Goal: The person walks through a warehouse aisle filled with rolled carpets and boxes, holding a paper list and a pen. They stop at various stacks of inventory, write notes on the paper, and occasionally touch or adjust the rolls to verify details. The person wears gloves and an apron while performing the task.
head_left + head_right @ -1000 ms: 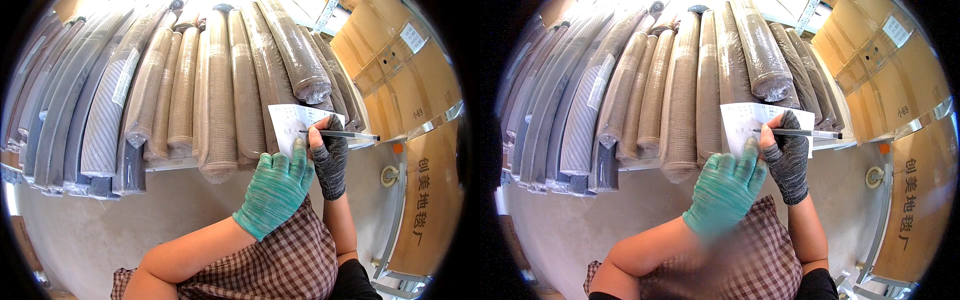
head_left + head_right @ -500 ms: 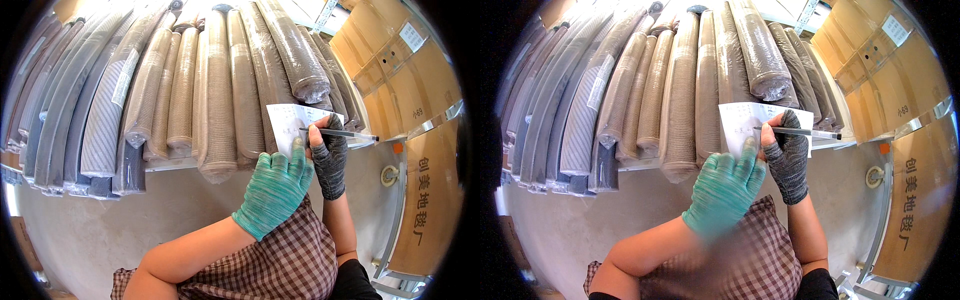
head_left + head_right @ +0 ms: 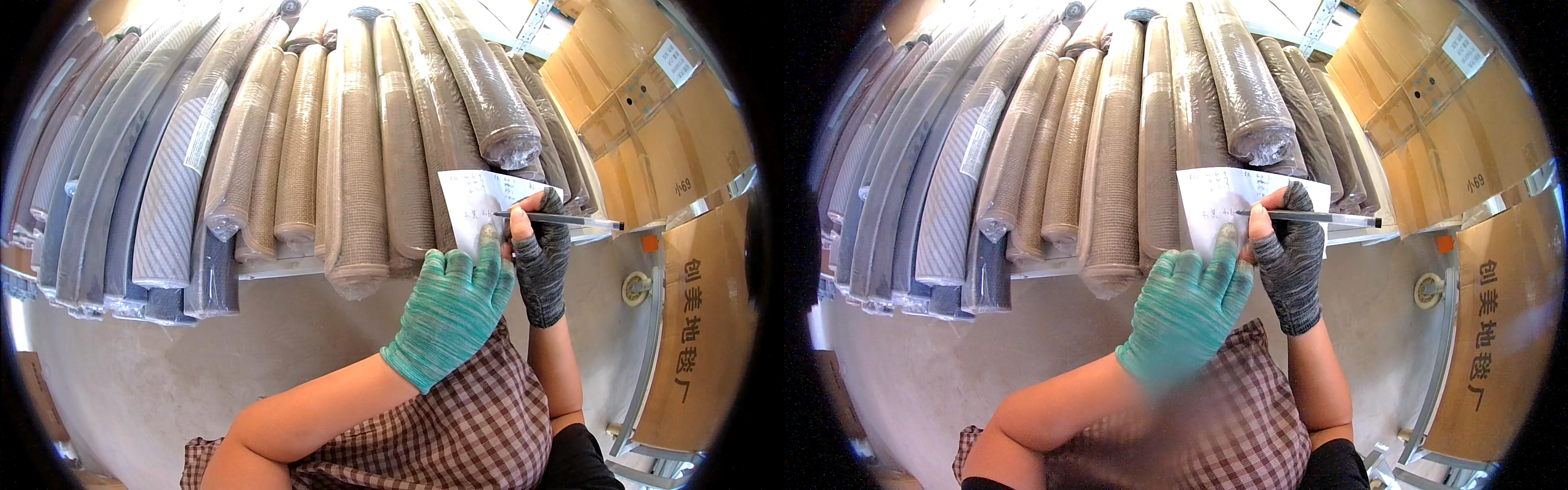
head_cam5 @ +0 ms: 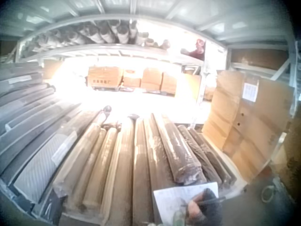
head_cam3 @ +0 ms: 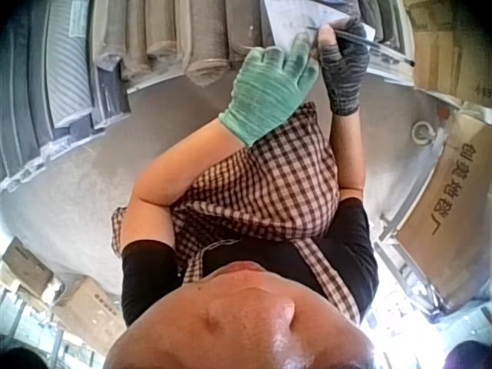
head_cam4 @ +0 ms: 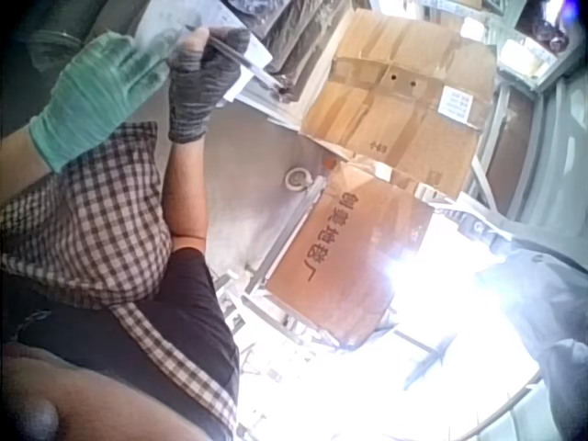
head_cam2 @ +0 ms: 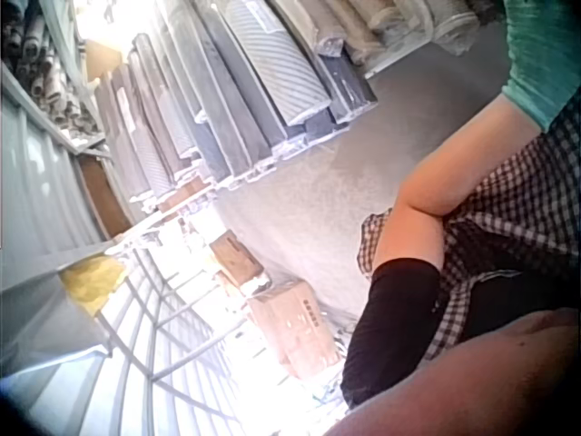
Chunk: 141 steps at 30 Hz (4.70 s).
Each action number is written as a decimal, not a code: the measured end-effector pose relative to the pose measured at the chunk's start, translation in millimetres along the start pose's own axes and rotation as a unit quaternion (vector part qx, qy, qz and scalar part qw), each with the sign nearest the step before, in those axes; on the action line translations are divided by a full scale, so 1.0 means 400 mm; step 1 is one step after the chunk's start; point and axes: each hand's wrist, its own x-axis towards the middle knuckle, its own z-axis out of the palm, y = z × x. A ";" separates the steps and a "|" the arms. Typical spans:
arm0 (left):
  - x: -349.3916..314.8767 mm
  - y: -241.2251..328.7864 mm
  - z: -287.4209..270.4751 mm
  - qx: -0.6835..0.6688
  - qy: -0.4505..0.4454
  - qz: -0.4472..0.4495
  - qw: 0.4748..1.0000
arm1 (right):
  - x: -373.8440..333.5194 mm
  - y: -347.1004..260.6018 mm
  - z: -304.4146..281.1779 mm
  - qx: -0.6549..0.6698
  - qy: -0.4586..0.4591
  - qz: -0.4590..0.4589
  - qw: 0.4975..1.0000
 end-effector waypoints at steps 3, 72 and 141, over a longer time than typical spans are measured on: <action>-0.001 0.000 -0.001 0.001 0.004 0.000 1.000 | 0.000 0.006 -0.004 0.008 -0.006 -0.007 1.000; 0.007 0.009 0.017 0.013 0.006 -0.029 0.999 | 0.003 0.024 0.012 -0.119 0.014 -0.094 0.988; -0.167 -0.233 -0.088 0.132 -0.242 -0.175 0.945 | -0.060 -0.006 0.060 -0.115 0.089 -0.109 0.983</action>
